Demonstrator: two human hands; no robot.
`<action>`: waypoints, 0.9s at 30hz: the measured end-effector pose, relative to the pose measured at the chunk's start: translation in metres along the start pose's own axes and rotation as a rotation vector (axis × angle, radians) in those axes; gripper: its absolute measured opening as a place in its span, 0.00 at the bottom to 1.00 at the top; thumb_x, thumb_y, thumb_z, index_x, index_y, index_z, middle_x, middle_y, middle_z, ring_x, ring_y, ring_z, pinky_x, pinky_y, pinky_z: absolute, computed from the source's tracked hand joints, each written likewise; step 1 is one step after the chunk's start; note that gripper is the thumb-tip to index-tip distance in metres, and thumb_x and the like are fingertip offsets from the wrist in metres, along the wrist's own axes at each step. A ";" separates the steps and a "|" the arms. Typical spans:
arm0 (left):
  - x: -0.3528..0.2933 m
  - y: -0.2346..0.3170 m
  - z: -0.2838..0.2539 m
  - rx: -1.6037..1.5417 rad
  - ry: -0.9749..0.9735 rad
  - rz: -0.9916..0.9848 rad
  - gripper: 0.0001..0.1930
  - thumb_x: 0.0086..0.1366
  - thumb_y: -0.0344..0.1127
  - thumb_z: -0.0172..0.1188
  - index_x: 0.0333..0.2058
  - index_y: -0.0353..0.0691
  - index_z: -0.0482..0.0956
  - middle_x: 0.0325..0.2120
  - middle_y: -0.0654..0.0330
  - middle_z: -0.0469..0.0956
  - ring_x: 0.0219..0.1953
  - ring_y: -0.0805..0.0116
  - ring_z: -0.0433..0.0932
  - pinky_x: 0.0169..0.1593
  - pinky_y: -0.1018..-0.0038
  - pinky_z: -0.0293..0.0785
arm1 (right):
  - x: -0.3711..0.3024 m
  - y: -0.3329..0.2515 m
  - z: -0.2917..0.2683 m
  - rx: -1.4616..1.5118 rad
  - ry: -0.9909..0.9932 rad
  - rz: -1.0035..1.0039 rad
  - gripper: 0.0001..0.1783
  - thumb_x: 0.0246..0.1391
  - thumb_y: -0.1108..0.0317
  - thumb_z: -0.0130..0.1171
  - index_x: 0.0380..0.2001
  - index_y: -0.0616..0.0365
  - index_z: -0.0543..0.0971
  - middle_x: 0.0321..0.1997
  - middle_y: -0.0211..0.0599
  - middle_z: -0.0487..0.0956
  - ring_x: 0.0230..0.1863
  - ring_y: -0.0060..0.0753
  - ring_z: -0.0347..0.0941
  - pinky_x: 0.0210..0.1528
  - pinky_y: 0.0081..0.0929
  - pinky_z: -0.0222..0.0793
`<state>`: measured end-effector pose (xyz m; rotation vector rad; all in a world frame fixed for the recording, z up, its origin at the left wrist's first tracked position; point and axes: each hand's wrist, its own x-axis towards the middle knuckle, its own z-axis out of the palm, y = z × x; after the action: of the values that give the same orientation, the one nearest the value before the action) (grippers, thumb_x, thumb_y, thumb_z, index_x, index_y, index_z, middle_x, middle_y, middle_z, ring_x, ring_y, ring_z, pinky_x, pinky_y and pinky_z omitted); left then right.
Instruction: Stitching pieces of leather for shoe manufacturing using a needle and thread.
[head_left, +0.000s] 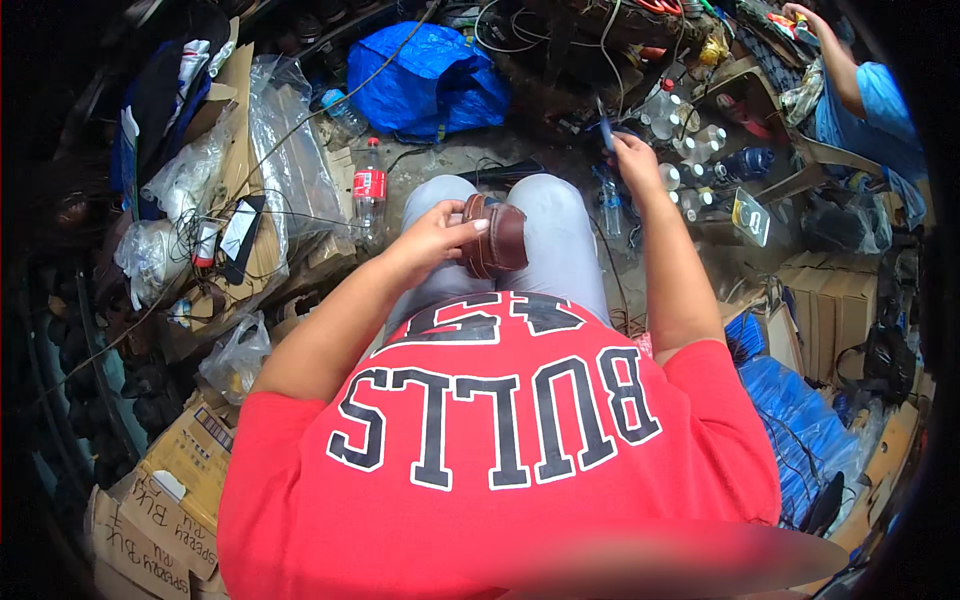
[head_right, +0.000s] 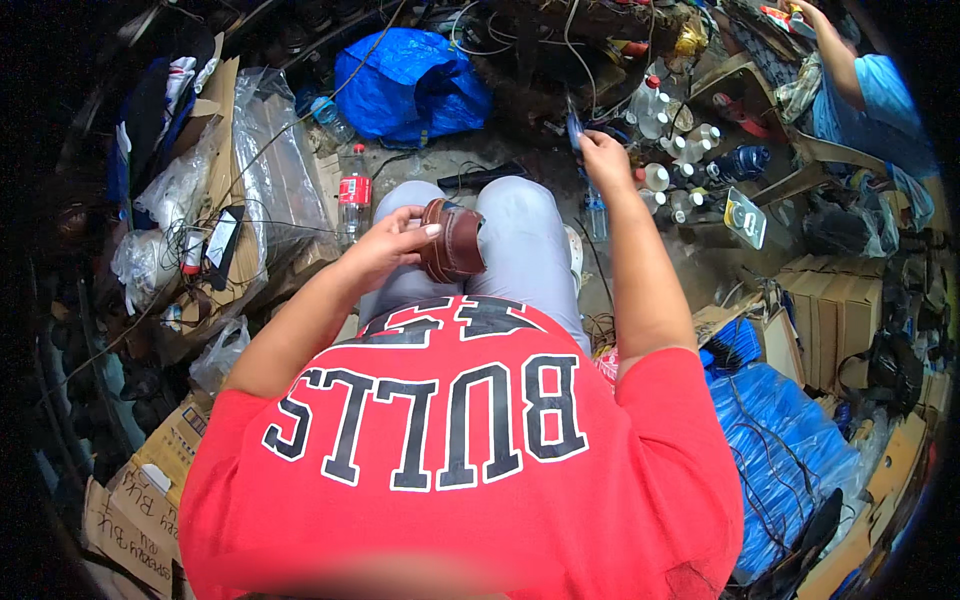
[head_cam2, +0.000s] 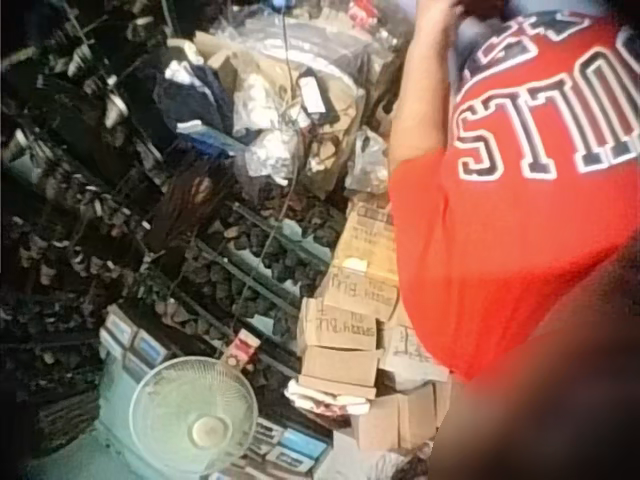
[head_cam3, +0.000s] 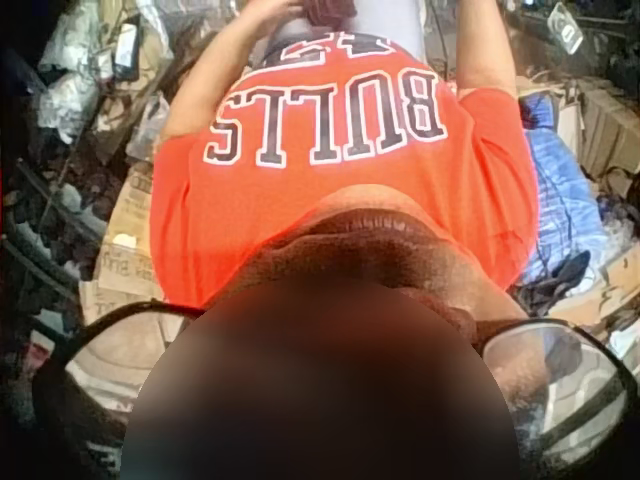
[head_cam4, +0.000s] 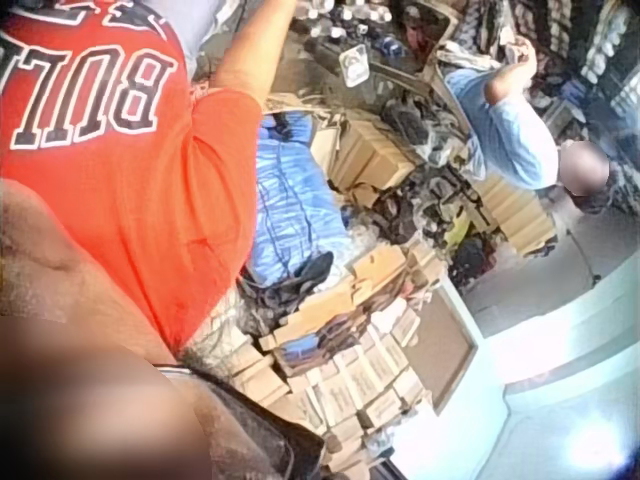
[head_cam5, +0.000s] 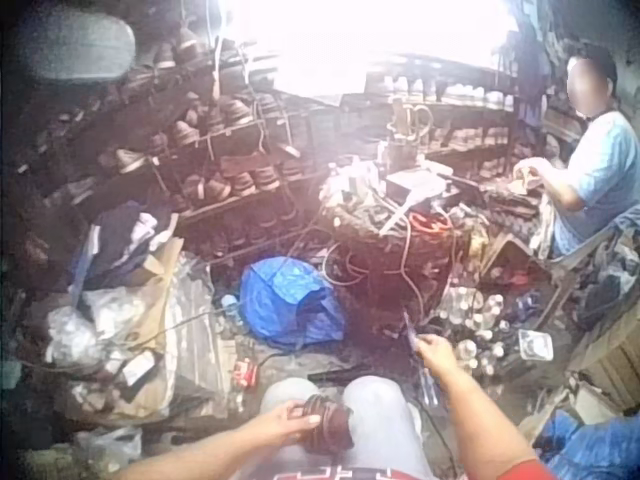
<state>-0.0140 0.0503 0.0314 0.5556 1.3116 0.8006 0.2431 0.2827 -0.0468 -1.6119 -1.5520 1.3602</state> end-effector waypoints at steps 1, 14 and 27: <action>0.004 -0.001 0.003 -0.034 0.021 -0.022 0.26 0.60 0.47 0.61 0.51 0.37 0.67 0.44 0.59 0.75 0.43 0.70 0.76 0.48 0.72 0.69 | 0.008 0.000 0.007 -0.089 0.008 -0.052 0.23 0.53 0.55 0.55 0.41 0.66 0.79 0.33 0.45 0.81 0.32 0.31 0.76 0.37 0.26 0.70; 0.007 -0.020 -0.004 -0.293 -0.336 -0.006 0.27 0.58 0.28 0.63 0.56 0.35 0.65 0.50 0.58 0.73 0.52 0.66 0.72 0.58 0.67 0.66 | 0.100 -0.048 0.014 -0.890 0.146 0.001 0.22 0.50 0.56 0.53 0.41 0.60 0.80 0.47 0.52 0.77 0.51 0.51 0.73 0.53 0.40 0.69; 0.011 -0.015 0.022 -0.118 -0.268 0.122 0.24 0.57 0.28 0.62 0.52 0.34 0.67 0.43 0.60 0.76 0.46 0.73 0.74 0.54 0.73 0.69 | 0.034 -0.044 0.020 -0.342 -0.032 -0.321 0.20 0.52 0.50 0.57 0.37 0.55 0.82 0.34 0.44 0.81 0.37 0.40 0.77 0.41 0.32 0.71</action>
<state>0.0114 0.0519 0.0173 0.6296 0.9856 0.8658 0.2010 0.3187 -0.0256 -1.4455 -2.0466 0.9925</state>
